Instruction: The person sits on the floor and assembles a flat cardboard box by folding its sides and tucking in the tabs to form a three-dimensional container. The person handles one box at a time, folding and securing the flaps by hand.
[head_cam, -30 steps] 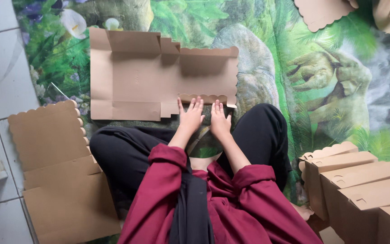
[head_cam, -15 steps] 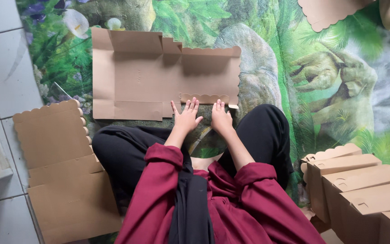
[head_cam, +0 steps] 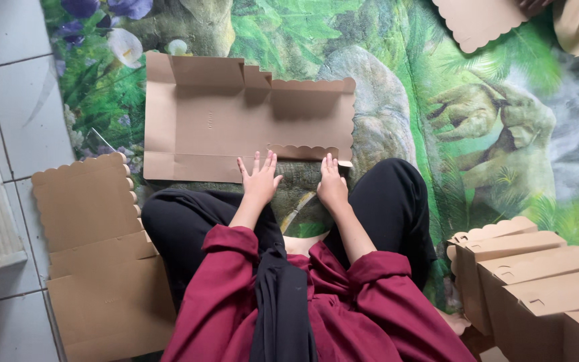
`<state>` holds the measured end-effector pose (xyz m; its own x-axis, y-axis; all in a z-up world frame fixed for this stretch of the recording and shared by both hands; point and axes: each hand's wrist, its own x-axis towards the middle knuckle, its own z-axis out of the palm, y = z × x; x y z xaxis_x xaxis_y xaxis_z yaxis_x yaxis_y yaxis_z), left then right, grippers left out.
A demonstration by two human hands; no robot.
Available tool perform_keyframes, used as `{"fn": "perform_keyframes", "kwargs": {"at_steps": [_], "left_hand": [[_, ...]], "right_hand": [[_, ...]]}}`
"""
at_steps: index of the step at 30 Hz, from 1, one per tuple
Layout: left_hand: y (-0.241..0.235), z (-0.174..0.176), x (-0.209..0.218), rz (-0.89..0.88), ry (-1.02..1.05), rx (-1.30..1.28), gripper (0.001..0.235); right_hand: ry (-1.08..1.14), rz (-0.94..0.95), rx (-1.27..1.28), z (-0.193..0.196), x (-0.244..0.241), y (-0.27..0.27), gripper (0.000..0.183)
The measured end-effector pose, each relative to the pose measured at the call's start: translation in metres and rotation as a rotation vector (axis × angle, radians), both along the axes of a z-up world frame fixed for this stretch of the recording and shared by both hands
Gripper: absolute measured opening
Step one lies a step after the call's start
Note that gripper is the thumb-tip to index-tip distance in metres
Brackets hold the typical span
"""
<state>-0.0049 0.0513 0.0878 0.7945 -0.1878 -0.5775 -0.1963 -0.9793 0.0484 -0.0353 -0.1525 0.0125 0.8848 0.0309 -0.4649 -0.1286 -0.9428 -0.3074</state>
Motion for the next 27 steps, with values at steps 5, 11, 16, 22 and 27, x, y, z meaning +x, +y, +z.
{"fn": "perform_keyframes", "kwargs": {"at_steps": [5,11,16,22,27], "left_hand": [[-0.002,0.001,0.008,0.0,0.072,0.023,0.06],[-0.009,0.0,0.014,0.024,0.152,0.093,0.063],[-0.008,-0.014,0.01,0.053,0.151,0.086,0.072],[0.047,-0.012,0.004,0.298,-0.265,-0.529,0.042],[0.13,0.049,-0.041,0.672,-0.985,-0.462,0.046]], "right_hand": [[0.06,0.006,-0.022,0.001,0.003,0.005,0.076],[0.184,0.058,-0.116,-0.009,0.013,0.012,0.082],[0.213,0.063,-0.17,-0.021,0.018,0.017,0.079],[0.133,0.082,0.029,0.015,0.004,0.001,0.084],[-0.508,-0.116,0.245,0.015,-0.006,0.0,0.032]]}}
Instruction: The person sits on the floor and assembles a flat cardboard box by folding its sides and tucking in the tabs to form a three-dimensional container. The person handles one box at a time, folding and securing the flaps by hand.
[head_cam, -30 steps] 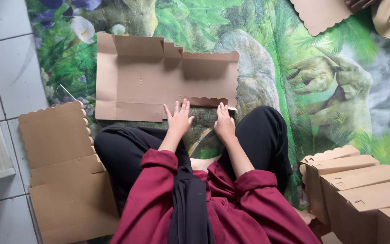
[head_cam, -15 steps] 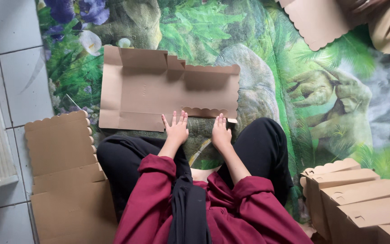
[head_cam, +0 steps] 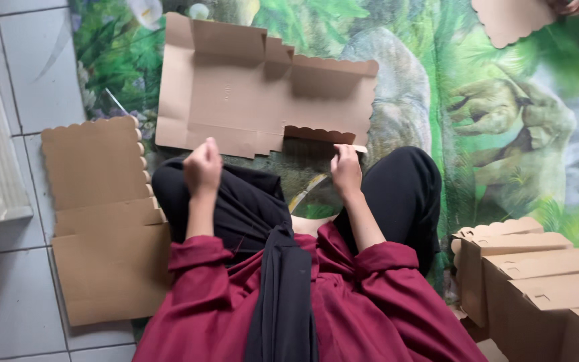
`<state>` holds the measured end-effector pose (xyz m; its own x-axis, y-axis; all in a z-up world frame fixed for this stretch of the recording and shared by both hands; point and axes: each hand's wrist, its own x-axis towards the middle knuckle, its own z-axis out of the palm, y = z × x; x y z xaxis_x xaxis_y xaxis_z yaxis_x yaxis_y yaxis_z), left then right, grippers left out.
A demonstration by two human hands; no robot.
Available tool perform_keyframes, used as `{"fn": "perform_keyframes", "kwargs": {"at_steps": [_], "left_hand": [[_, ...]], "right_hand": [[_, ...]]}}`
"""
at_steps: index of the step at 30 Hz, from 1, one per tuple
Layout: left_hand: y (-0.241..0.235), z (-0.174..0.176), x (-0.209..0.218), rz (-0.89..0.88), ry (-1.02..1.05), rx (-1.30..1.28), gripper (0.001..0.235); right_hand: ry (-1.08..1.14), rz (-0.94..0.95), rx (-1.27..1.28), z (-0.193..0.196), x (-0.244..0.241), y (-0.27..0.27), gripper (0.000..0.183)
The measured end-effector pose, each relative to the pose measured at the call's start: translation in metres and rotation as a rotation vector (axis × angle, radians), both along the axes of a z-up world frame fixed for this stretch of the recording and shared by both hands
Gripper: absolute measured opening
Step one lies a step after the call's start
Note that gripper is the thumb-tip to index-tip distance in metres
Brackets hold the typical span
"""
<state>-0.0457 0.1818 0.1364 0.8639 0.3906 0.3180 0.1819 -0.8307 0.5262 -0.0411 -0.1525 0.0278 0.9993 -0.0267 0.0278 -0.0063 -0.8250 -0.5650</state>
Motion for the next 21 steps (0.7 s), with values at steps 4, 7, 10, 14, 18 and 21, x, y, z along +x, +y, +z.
{"fn": "perform_keyframes", "kwargs": {"at_steps": [4,7,10,14,18,21], "left_hand": [[0.065,-0.015,-0.029,0.059,-0.082,0.062,0.046],[0.078,-0.035,-0.034,0.048,-0.084,0.104,0.045],[0.07,-0.034,-0.025,0.078,-0.109,0.197,0.041],[0.07,-0.034,-0.017,0.134,-0.065,0.189,0.041],[0.07,-0.029,-0.013,0.156,-0.015,0.157,0.04],[0.07,-0.034,-0.009,0.153,0.015,0.167,0.041]], "right_hand": [[-0.162,0.064,-0.088,0.004,0.008,0.046,0.022],[-0.333,0.209,-0.135,0.005,0.026,0.087,0.019],[-0.287,0.366,-0.168,0.002,0.046,0.122,0.041],[-0.107,0.557,-0.42,0.02,0.062,0.15,0.086],[-0.099,0.622,-0.634,-0.007,0.067,0.152,0.105],[-0.402,0.75,-0.637,-0.009,0.068,0.147,0.092]]}}
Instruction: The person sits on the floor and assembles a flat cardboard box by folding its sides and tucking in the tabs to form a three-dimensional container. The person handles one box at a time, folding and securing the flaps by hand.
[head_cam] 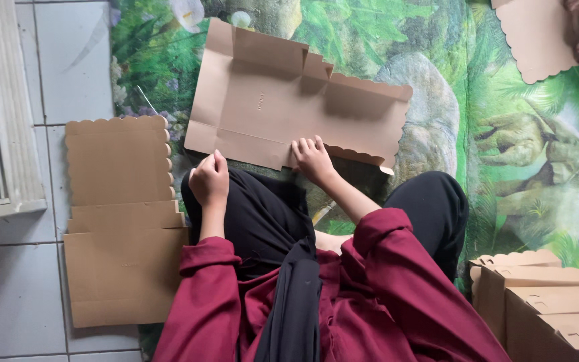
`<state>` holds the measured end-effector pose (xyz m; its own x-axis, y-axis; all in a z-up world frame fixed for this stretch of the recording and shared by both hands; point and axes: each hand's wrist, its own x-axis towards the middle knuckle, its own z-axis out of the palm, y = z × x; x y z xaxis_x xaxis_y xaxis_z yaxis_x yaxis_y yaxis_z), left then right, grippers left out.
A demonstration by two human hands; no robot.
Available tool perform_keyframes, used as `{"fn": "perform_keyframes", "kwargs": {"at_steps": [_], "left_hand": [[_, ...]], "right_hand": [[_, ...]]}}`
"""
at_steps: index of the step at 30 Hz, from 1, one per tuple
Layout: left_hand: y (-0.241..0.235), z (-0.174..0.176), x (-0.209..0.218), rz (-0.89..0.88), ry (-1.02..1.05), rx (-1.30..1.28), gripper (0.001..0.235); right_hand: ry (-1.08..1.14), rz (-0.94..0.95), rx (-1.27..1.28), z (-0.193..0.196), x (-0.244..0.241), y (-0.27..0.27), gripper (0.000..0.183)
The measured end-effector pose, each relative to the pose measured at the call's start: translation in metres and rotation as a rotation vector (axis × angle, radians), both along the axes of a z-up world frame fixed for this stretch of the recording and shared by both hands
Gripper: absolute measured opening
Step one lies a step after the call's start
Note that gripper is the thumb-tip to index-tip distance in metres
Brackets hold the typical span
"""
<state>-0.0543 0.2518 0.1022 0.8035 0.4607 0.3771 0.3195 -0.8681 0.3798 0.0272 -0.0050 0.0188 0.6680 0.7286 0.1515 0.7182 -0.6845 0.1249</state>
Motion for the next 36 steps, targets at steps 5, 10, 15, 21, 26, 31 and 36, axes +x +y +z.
{"fn": "perform_keyframes", "kwargs": {"at_steps": [5,10,15,21,26,31,36], "left_hand": [[0.0,-0.004,-0.002,0.001,0.054,0.001,0.041],[-0.033,0.022,0.008,-0.009,0.111,-0.009,0.04],[-0.117,-0.021,0.038,-0.654,0.491,0.006,0.071],[-0.15,-0.13,0.069,-0.742,0.342,0.022,0.021],[-0.148,-0.137,0.098,-0.558,0.722,-0.272,0.016],[-0.151,-0.12,0.118,-0.454,0.841,-0.435,0.021],[-0.154,-0.09,0.113,-0.394,0.824,-0.527,0.038]], "right_hand": [[-0.172,0.145,0.131,-0.006,0.011,-0.01,0.05],[-0.185,0.199,0.286,0.003,0.017,-0.036,0.013],[-0.082,0.147,0.365,0.02,0.012,-0.056,0.007],[0.268,0.049,0.606,0.037,0.015,-0.083,0.012],[0.633,-0.376,0.568,0.039,0.015,-0.116,0.027],[0.867,-0.484,0.585,0.047,-0.015,-0.115,0.023],[0.225,-0.387,0.111,0.037,-0.031,-0.09,0.053]]}}
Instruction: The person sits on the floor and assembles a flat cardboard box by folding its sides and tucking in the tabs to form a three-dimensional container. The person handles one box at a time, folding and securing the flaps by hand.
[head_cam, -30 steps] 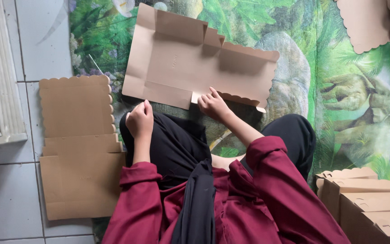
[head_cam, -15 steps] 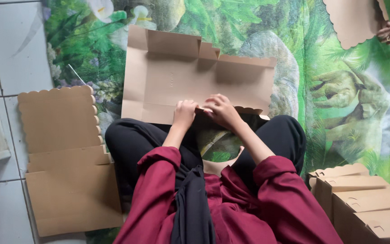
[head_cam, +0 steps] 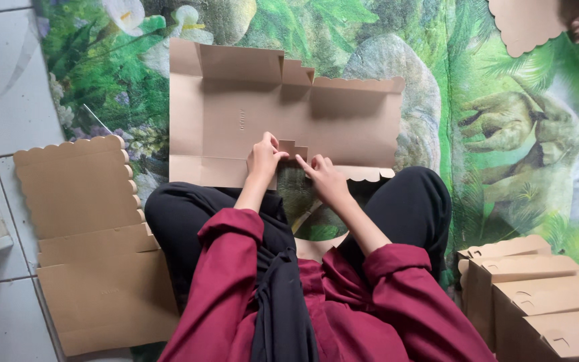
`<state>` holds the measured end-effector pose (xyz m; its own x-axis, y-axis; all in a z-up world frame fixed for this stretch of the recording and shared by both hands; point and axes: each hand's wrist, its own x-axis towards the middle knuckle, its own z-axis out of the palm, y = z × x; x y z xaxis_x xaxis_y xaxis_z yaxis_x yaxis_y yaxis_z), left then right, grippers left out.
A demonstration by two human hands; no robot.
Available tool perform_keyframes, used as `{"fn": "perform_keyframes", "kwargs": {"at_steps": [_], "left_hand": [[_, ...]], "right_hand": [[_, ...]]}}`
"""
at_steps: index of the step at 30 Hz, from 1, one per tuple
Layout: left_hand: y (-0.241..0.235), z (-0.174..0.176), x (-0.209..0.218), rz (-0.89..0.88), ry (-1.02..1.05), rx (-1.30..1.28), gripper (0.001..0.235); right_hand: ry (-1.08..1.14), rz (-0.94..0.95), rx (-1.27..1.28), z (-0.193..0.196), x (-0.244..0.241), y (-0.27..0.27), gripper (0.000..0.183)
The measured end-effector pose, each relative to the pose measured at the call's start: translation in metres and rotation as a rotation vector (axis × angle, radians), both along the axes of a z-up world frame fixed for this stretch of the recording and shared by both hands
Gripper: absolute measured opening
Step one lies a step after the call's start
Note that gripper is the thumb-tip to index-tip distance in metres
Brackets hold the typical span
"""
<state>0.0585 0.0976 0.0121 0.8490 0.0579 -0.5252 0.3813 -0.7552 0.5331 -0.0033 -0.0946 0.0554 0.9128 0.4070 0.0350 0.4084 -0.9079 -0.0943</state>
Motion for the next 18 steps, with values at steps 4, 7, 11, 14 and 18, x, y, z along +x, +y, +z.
{"fn": "perform_keyframes", "kwargs": {"at_steps": [4,7,11,14,18], "left_hand": [[-0.016,0.026,-0.03,-0.056,-0.216,0.042,0.05],[-0.02,-0.001,-0.061,-0.374,-0.992,0.544,0.004],[-0.019,-0.038,-0.083,-0.525,-0.883,0.564,0.059],[-0.02,-0.055,-0.083,-0.543,-0.896,0.616,0.056],[-0.019,-0.031,-0.079,-0.645,-0.509,0.53,0.061]], "right_hand": [[-0.013,-0.033,-0.035,-0.02,-0.006,0.009,0.054],[-0.026,-0.04,-0.062,-0.03,-0.008,0.013,0.048],[-0.116,-0.046,-0.082,-0.036,-0.009,0.017,0.043],[-0.115,-0.051,-0.06,-0.032,-0.01,0.019,0.045],[-0.097,-0.045,-0.046,-0.039,-0.007,0.026,0.046]]}}
